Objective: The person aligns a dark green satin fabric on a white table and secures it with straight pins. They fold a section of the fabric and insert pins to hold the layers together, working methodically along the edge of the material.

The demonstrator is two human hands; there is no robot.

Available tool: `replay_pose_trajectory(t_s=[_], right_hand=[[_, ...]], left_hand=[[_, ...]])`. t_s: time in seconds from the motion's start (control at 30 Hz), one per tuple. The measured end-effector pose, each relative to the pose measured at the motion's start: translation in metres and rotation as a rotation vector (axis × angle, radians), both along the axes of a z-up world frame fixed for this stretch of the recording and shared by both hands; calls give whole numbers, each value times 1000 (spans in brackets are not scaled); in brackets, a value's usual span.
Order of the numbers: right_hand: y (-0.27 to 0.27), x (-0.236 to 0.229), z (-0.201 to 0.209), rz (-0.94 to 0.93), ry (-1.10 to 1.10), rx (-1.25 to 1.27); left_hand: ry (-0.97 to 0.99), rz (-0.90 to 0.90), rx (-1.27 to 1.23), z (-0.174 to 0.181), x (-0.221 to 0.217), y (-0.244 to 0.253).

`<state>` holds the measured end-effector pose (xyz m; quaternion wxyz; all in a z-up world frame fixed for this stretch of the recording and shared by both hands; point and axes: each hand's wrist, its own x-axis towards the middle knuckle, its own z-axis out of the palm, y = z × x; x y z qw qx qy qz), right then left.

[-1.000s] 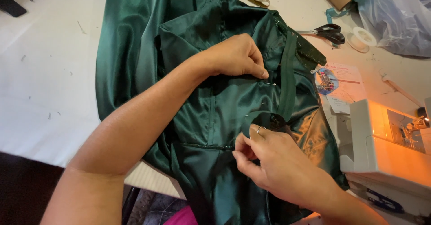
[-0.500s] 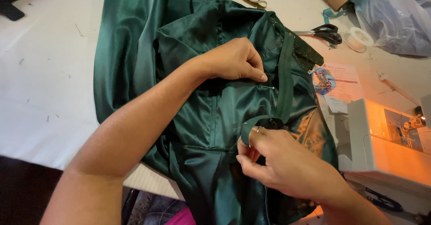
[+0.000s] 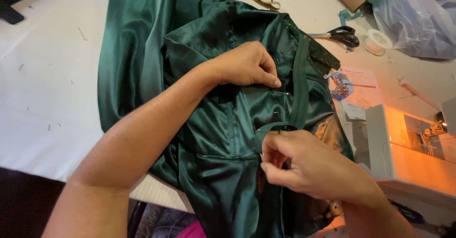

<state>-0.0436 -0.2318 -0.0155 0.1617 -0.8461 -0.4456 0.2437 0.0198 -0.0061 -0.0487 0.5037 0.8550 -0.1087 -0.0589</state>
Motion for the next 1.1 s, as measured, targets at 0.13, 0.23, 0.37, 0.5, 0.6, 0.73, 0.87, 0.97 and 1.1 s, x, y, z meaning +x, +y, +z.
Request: replay_pose_trajectory(t_s=[0.13, 0.23, 0.37, 0.5, 0.6, 0.73, 0.87, 0.97, 1.1], right_hand=[[-3, -4, 11, 184, 118, 72], [-10, -3, 14, 263, 154, 15], [-19, 3, 18, 146, 66, -162], [-32, 11, 23, -16, -20, -154], [-41, 19, 28, -14, -139, -67], [-38, 27, 38, -375, -307, -222], [-44, 40, 33, -509, -683, -305], [-45, 43, 31, -397, -690, -169], [-31, 28, 43, -479, -437, -181]], left_hand=[[-23, -6, -10, -4, 3, 3], [8, 14, -40, -1, 0, 3], [53, 27, -70, 5, -5, 3], [65, 18, -77, 6, -5, 3], [69, 43, -64, 4, -3, 2], [55, 44, -66, 2, -2, 2], [76, 43, -138, 4, -4, 2], [93, 44, -176, 2, -3, 2], [93, 31, -232, 1, -2, 2]])
